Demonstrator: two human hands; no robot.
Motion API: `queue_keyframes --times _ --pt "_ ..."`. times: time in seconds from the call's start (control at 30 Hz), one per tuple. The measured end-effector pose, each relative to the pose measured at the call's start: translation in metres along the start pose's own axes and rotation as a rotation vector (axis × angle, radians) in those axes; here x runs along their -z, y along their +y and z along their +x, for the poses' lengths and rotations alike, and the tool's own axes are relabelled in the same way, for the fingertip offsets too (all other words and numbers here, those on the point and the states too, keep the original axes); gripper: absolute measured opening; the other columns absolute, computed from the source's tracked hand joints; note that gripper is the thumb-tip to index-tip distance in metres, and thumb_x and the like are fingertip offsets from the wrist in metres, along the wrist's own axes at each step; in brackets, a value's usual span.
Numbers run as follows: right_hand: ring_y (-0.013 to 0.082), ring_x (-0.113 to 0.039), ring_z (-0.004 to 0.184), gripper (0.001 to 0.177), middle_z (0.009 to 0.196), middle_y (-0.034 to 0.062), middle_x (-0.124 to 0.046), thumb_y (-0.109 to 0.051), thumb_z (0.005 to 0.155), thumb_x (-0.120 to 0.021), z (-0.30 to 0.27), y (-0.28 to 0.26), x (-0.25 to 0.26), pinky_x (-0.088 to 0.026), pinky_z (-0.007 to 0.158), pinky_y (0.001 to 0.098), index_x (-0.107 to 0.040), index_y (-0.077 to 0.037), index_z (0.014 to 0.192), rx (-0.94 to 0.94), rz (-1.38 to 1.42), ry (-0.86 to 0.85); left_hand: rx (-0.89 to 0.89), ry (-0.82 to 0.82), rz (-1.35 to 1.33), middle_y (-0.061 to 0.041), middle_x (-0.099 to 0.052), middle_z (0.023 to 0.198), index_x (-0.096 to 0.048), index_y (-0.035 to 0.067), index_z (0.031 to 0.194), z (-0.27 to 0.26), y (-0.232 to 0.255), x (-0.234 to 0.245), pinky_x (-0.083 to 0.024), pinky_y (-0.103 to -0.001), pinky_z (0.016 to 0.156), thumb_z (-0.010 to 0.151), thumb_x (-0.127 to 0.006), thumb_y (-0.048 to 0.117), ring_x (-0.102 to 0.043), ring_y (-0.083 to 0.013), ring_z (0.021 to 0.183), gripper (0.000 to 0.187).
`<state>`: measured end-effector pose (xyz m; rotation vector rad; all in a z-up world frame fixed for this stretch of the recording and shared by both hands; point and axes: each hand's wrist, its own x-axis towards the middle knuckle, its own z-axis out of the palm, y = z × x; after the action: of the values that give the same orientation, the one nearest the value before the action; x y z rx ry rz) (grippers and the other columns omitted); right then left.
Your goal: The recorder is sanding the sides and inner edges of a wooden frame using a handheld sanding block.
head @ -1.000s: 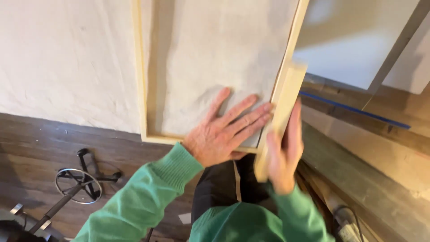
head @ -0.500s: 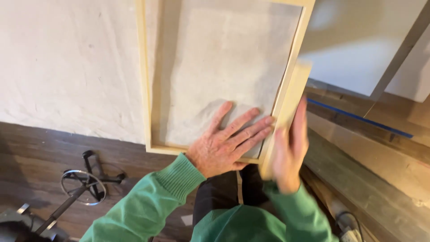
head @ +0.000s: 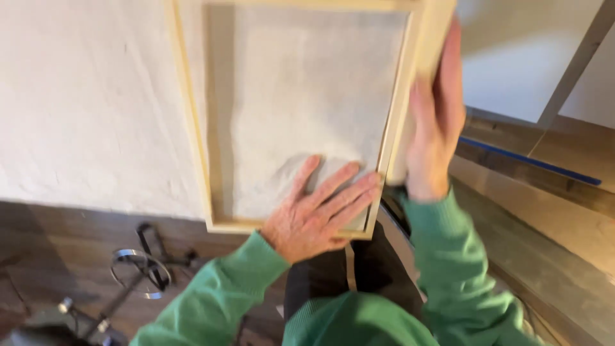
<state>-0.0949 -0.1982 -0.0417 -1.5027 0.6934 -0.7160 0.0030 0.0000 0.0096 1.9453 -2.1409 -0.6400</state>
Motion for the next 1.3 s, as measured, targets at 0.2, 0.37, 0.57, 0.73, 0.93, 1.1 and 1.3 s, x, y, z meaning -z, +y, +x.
queue_keyframes --times 0.2,0.37,0.57,0.73,0.93,1.1,1.3 --pt "0.0253 -0.023 0.178 0.059 0.186 0.0041 -0.022 -0.009 0.121 -0.046 -0.043 -0.022 0.004 -0.021 0.155 0.0484 -0.027 -0.017 0.176 0.017 0.085 -0.016 0.007 -0.085 0.111 0.0 -0.014 0.183 -0.024 0.021 0.175 0.005 0.0 -0.008 -0.007 -0.069 0.133 0.081 -0.074 0.082 -0.015 -0.0259 0.168 0.122" --pt "0.0342 -0.033 0.171 0.064 0.182 0.017 -0.026 -0.003 0.111 -0.051 -0.02 -0.018 0.005 -0.029 0.146 0.0491 -0.028 -0.003 0.171 -0.065 0.127 0.008 0.008 -0.075 0.167 0.001 -0.009 0.182 -0.022 0.024 0.175 -0.001 0.0 -0.023 -0.009 -0.073 0.131 0.095 -0.065 0.081 -0.011 -0.0263 0.168 0.107" --pt "0.0297 -0.022 0.178 0.06 0.186 0.0114 -0.019 -0.017 0.12 -0.048 0.015 -0.02 0.004 -0.022 0.154 0.0479 -0.023 -0.008 0.174 0.006 0.274 -0.009 0.013 -0.065 0.162 0.001 -0.009 0.183 -0.021 0.021 0.174 -0.008 0.001 -0.035 -0.001 -0.074 0.132 0.11 -0.028 0.073 -0.008 -0.0277 0.169 0.083" --pt "0.032 -0.034 0.165 0.063 0.177 0.0203 -0.03 0.0 0.104 -0.05 -0.04 -0.055 0.016 -0.03 0.134 0.04 -0.032 0.005 0.165 -0.316 0.225 0.019 0.019 -0.114 0.165 0.0 -0.021 0.18 -0.031 0.019 0.17 -0.004 -0.005 -0.032 -0.004 -0.075 0.13 0.093 -0.046 0.079 -0.016 -0.0286 0.166 0.099" --pt "0.0281 -0.028 0.181 0.059 0.187 0.0057 -0.025 -0.011 0.123 -0.054 0.058 0.009 -0.002 -0.026 0.158 0.0454 -0.029 -0.016 0.176 0.093 0.28 0.036 0.017 -0.109 0.113 -0.001 -0.029 0.178 -0.042 0.018 0.166 -0.002 -0.001 -0.02 -0.011 -0.077 0.129 0.083 -0.077 0.07 -0.02 -0.0304 0.165 0.104" --pt "0.0323 -0.037 0.163 0.059 0.176 0.0203 -0.034 -0.002 0.107 -0.049 -0.035 -0.048 0.008 -0.031 0.134 0.041 -0.034 0.006 0.164 -0.265 0.215 0.013 0.052 -0.064 0.145 0.0 -0.027 0.179 -0.038 0.016 0.168 0.008 0.002 -0.013 -0.011 -0.072 0.13 0.104 -0.038 0.07 -0.023 -0.0287 0.165 0.084" --pt "0.0259 -0.026 0.178 0.056 0.186 0.0078 -0.025 -0.016 0.124 -0.047 0.066 0.005 0.004 -0.023 0.155 0.0438 -0.025 -0.012 0.175 0.028 0.108 -0.024 0.015 -0.072 0.124 -0.002 -0.018 0.182 -0.028 0.019 0.173 0.003 -0.005 -0.018 -0.01 -0.071 0.132 0.076 -0.08 0.08 -0.013 -0.0276 0.168 0.125"
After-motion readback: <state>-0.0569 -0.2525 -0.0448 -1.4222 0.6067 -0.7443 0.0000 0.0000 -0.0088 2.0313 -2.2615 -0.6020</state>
